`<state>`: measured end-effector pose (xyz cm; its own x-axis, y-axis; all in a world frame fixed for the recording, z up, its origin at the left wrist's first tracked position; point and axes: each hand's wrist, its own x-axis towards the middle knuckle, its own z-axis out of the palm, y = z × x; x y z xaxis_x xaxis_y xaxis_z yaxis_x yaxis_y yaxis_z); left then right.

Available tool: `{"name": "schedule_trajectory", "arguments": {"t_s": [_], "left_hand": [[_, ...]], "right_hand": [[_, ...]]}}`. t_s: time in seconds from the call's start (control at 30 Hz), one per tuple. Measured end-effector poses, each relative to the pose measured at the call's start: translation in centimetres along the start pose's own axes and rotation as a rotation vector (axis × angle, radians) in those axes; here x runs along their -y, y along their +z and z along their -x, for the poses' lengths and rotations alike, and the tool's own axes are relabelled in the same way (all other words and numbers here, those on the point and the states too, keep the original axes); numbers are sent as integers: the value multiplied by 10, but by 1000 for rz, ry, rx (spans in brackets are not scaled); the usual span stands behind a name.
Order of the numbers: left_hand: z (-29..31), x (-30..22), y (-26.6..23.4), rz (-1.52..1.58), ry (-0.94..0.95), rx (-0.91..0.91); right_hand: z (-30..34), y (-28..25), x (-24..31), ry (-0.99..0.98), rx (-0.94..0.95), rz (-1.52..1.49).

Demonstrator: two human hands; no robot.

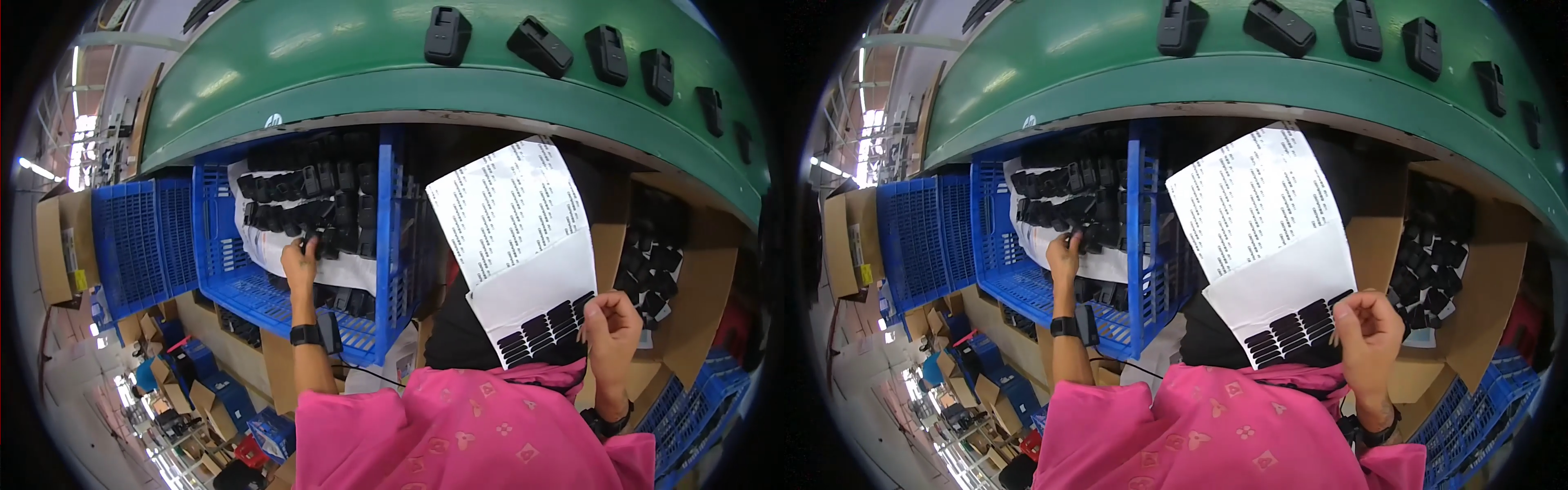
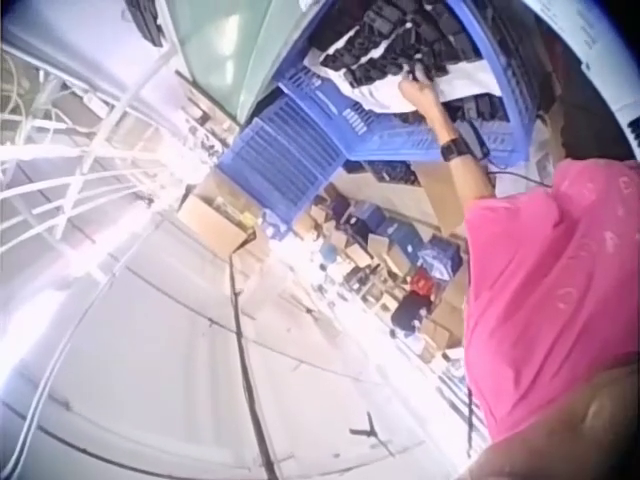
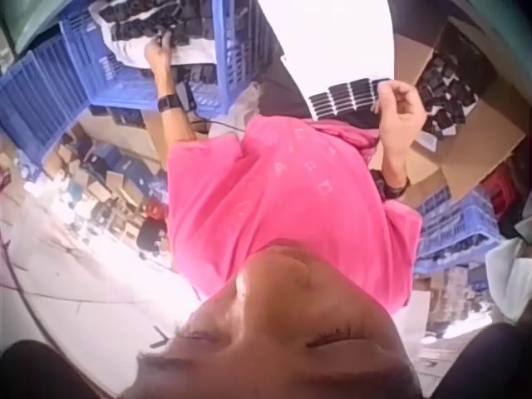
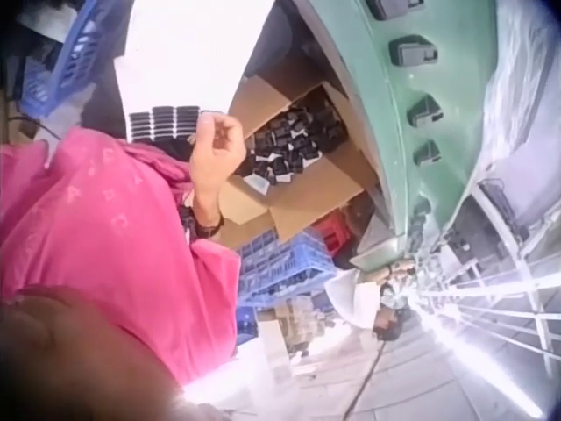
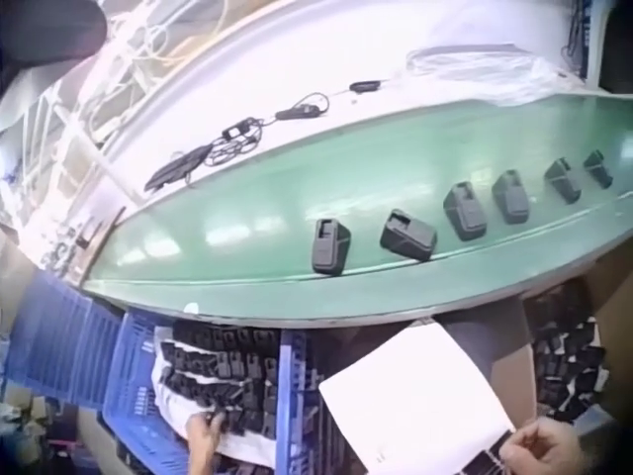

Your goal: The person picks up a device from a blue crate, peels a sticker from a sheet, and applies it to the device. They then place the device onto a green conveyor belt and repeat the process.

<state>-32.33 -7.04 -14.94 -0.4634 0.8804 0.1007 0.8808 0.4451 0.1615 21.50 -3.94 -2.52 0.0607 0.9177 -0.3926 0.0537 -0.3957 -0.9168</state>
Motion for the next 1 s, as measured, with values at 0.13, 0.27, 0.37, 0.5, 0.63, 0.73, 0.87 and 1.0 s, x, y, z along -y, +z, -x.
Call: {"name": "schedule_trajectory", "arguments": {"t_s": [0.13,0.27,0.37,0.5,0.63,0.73,0.87,1.0], "left_hand": [[0,-9,-1,20,-153,148],[-34,-89,-38,272,-6,-200],[-70,-264,-88,570,248,-212],[-128,-346,-84,166,757,-418],[-157,-366,-79,173,764,-192],[-154,-364,-84,233,685,-122],[-84,-364,-122,1051,401,200],[1,-368,-139,1444,275,440]], "right_hand": [[6,4,9,-5,68,52],[3,17,-1,-357,9,423],[16,12,-3,-444,-31,586],[23,17,-9,-551,20,725],[27,23,-16,-546,-82,740],[23,24,-24,-543,-82,757],[19,22,-31,-553,-130,758],[13,14,-33,-373,-84,499]]}}
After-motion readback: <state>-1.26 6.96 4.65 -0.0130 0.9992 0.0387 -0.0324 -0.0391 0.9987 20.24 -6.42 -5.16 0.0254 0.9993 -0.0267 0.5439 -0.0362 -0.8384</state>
